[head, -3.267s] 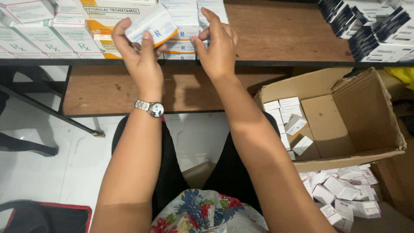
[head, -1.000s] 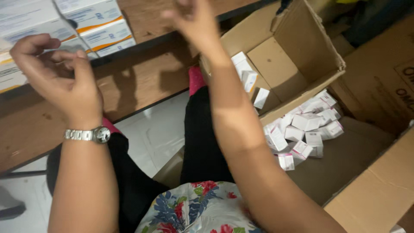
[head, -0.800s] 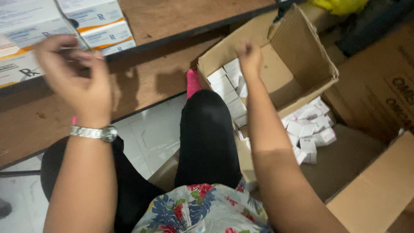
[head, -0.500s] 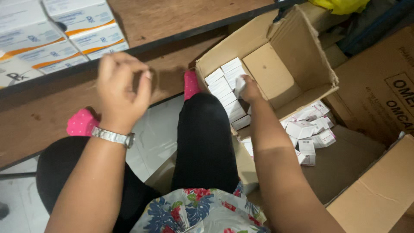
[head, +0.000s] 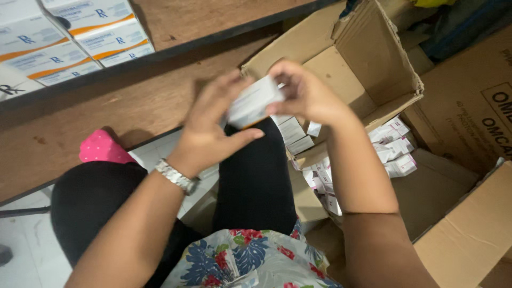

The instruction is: The person sits on the floor and repeatedly picks up small white boxes from a cardboard carton, then places them onto a wooden shelf, stacking them in neat rows. The person handles the boxes one at a time, aligning them carefully on the shelf.

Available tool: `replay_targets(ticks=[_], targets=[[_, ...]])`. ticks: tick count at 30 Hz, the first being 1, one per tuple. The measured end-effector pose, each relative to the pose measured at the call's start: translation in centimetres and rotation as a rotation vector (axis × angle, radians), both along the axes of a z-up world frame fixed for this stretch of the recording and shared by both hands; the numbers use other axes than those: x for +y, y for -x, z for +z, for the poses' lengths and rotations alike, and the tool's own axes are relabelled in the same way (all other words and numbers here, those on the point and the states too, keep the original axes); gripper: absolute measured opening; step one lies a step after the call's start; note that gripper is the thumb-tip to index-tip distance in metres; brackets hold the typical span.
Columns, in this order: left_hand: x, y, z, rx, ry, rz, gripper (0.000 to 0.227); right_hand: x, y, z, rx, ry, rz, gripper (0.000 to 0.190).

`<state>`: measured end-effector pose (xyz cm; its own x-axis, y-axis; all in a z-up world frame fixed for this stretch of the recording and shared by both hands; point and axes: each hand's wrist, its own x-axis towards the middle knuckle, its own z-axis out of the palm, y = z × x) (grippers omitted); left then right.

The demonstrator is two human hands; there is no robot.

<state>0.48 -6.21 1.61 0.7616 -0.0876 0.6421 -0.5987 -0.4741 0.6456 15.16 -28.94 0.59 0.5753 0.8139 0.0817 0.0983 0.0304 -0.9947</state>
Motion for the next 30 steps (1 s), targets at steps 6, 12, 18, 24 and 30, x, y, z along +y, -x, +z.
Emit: replay_targets(ticks=[6,12,18,24,30], targets=[[0.8,-0.2,-1.0,0.132,0.130,0.094,0.059,0.3,-3.5,-1.7,0.145,0.054,-0.188,0.038],[3.6,0.1,-0.3,0.051,0.259,0.144,0.052,-5.7,-15.2,-16.9,-0.131,0.866,-0.881,0.045],[4.0,0.4,0.4,0.007,0.213,0.233,0.051,-9.8,-15.2,-29.5,0.040,1.354,-0.922,0.063],[4.9,0.1,-0.2,-0.004,0.246,0.308,0.054,-10.0,-16.1,-19.1,0.355,0.358,-0.935,0.085],[5.7,-1.3,-1.3,-0.049,0.489,0.296,0.058,-5.0,-8.8,-4.7,0.222,-0.165,-0.562,0.088]])
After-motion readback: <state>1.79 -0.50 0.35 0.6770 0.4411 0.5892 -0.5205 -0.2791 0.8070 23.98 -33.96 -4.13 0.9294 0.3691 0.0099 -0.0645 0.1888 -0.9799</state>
